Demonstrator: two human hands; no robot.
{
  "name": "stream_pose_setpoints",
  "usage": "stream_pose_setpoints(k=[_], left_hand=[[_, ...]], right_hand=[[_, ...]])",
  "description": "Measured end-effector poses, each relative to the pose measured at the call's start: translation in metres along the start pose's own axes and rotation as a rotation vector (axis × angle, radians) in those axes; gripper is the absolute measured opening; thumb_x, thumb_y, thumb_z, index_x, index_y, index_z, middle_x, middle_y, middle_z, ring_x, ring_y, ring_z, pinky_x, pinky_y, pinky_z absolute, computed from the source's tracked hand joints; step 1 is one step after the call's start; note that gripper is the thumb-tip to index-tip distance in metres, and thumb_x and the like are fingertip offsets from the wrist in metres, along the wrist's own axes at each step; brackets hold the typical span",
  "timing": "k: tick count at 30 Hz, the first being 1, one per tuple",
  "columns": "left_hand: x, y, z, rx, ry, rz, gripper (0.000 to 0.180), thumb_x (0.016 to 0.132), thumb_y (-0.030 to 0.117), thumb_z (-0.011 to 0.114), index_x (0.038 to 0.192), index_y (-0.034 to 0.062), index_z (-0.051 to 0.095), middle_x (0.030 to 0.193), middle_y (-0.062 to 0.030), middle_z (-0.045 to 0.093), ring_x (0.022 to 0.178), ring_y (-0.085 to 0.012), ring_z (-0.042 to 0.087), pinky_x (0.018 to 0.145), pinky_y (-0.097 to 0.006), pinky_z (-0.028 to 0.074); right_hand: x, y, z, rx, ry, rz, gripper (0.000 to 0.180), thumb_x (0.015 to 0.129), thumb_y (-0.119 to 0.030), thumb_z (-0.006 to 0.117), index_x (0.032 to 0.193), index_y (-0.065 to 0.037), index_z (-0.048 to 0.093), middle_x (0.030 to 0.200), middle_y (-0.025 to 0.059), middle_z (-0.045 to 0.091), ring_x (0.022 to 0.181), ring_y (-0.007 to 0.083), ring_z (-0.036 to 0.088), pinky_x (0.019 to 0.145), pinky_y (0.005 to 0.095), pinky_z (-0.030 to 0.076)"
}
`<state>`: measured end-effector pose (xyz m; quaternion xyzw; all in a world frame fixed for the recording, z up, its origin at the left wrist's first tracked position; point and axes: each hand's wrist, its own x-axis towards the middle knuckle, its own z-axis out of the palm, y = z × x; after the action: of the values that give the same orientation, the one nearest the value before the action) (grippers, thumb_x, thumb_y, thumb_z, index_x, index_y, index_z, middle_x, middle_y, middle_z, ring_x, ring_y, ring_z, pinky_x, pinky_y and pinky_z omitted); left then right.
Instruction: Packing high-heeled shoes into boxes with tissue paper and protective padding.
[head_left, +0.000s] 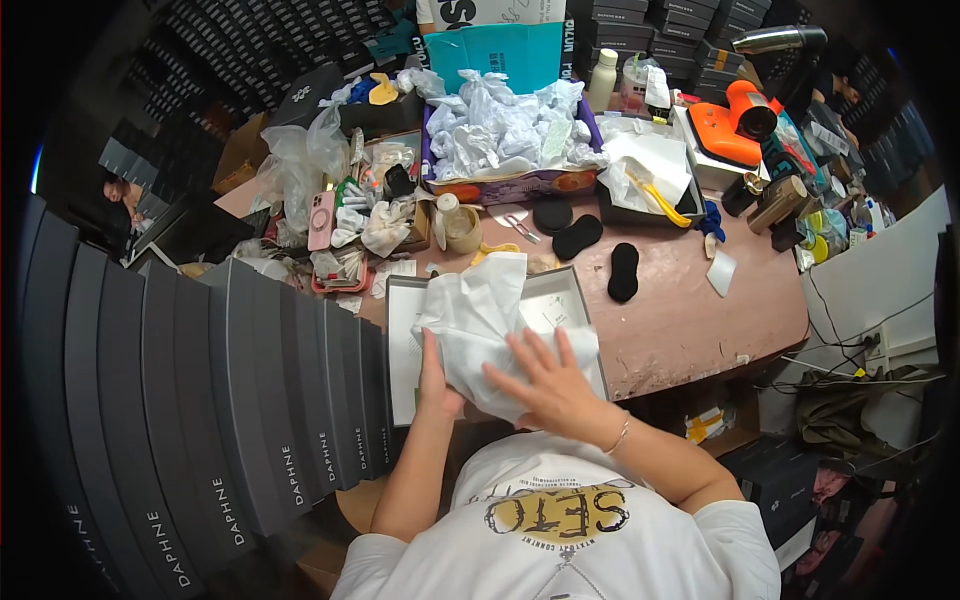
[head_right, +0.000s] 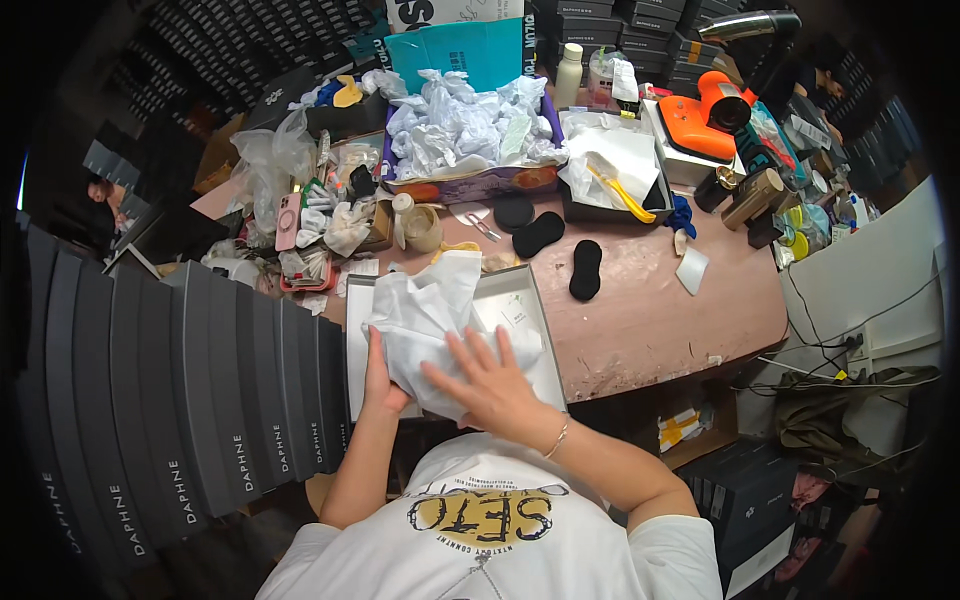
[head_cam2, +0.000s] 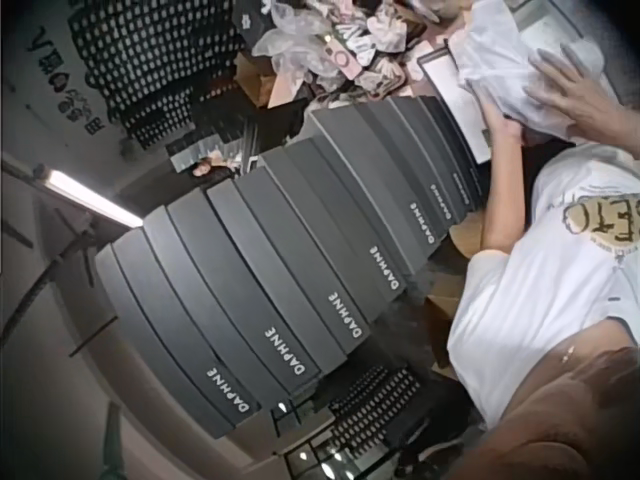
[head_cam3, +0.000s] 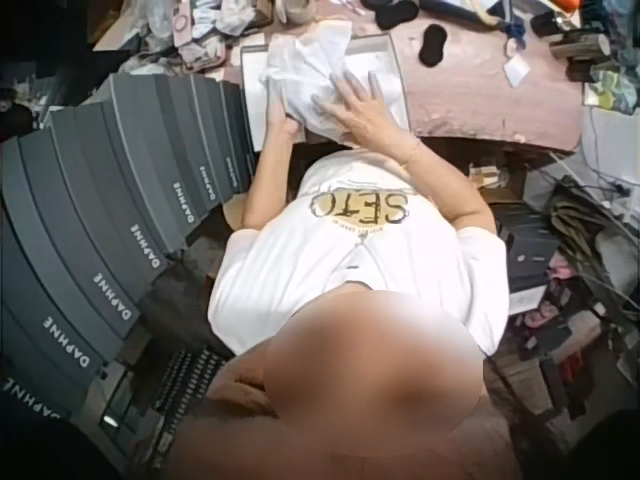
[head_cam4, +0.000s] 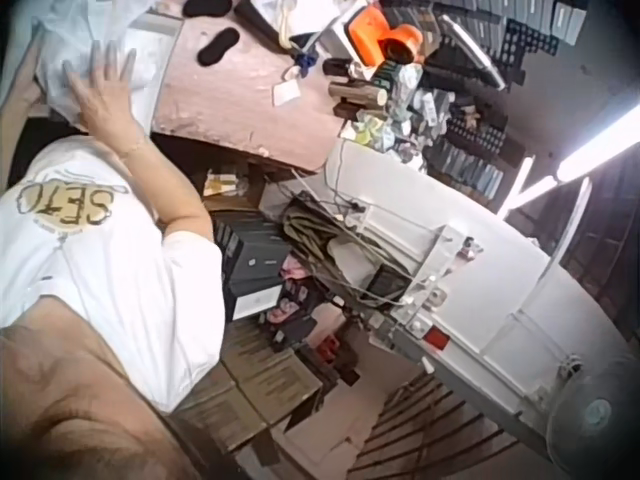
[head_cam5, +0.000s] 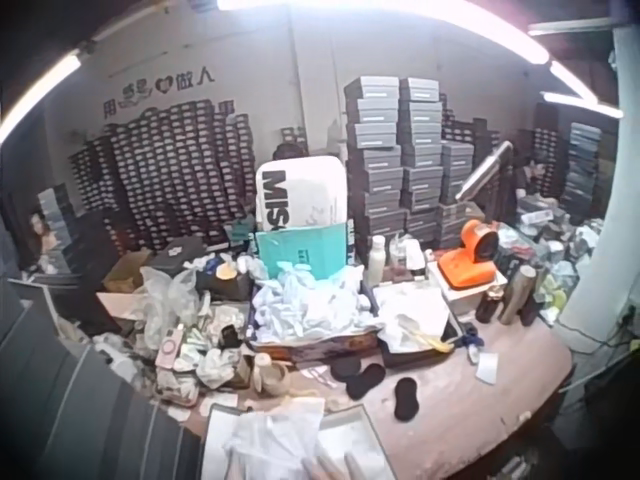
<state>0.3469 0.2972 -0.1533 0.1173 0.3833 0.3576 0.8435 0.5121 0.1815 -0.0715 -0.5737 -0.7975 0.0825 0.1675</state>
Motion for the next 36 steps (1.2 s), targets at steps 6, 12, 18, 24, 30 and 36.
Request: stream_pose_setpoints(k=[6, 12, 18, 24, 30, 36], left_hand=[[-0.027, -0.020, 0.030, 0.188, -0.201, 0.107, 0.101, 0.082, 0.069, 0.049, 0.148, 0.0063, 0.005, 0.153, -0.0150, 0.013, 0.141, -0.0320, 0.017, 0.111, -0.042, 0.023], [-0.042, -0.084, 0.010, 0.505, -0.133, 0.409, 0.046, 0.087, 0.021, 0.065, 0.125, 0.0012, 0.050, 0.119, -0.0087, 0.056, 0.107, -0.0175, 0.055, 0.089, -0.029, 0.045], [-0.051, -0.062, 0.013, 0.237, -0.093, 0.089, 0.030, 0.090, 0.023, 0.062, 0.112, 0.0026, 0.060, 0.102, -0.0038, 0.063, 0.087, -0.0121, 0.061, 0.071, -0.026, 0.050], [-0.017, -0.079, -0.015, -0.070, -0.070, 0.002, 0.043, 0.096, 0.037, 0.050, 0.125, 0.0049, 0.051, 0.117, -0.0096, 0.059, 0.104, -0.0192, 0.060, 0.089, -0.032, 0.049], [-0.012, -0.084, -0.038, -0.197, -0.213, -0.105, 0.050, 0.099, 0.043, 0.035, 0.134, 0.0079, 0.043, 0.129, -0.0111, 0.053, 0.115, -0.0253, 0.054, 0.097, -0.041, 0.046], [-0.019, -0.066, -0.015, -0.193, -0.266, -0.238, 0.057, 0.095, 0.044, 0.042, 0.140, 0.0090, 0.037, 0.136, -0.0139, 0.047, 0.122, -0.0295, 0.050, 0.101, -0.044, 0.043]], right_hand=[[-0.016, 0.046, 0.033, 1.200, 0.077, 0.468, 0.073, 0.083, -0.026, 0.067, 0.141, -0.005, 0.030, 0.128, 0.0204, 0.049, 0.114, 0.0298, 0.052, 0.097, 0.0340, 0.040], [-0.008, 0.022, 0.066, 1.193, 0.281, 0.539, 0.062, 0.090, -0.030, 0.060, 0.136, 0.002, 0.035, 0.129, 0.0194, 0.047, 0.124, 0.0286, 0.042, 0.104, 0.0368, 0.032], [-0.010, 0.060, -0.001, 0.339, 0.452, 0.151, 0.035, 0.083, -0.015, 0.066, 0.115, -0.003, 0.057, 0.125, 0.0138, 0.052, 0.130, 0.0369, 0.036, 0.108, 0.0496, 0.024], [-0.017, -0.005, 0.025, 0.470, 0.285, 0.132, 0.014, 0.081, -0.007, 0.065, 0.095, -0.004, 0.061, 0.108, 0.0067, 0.062, 0.125, 0.0340, 0.044, 0.107, 0.0499, 0.028], [-0.031, 0.002, 0.022, 0.480, 0.194, 0.176, 0.043, 0.080, -0.011, 0.068, 0.121, -0.004, 0.054, 0.114, 0.0107, 0.057, 0.114, 0.0272, 0.050, 0.078, 0.0301, 0.050], [-0.020, 0.062, 0.024, 1.250, 0.309, 0.667, 0.043, 0.084, -0.024, 0.068, 0.118, -0.002, 0.053, 0.104, 0.0088, 0.061, 0.082, 0.0205, 0.058, 0.069, 0.0305, 0.049]])
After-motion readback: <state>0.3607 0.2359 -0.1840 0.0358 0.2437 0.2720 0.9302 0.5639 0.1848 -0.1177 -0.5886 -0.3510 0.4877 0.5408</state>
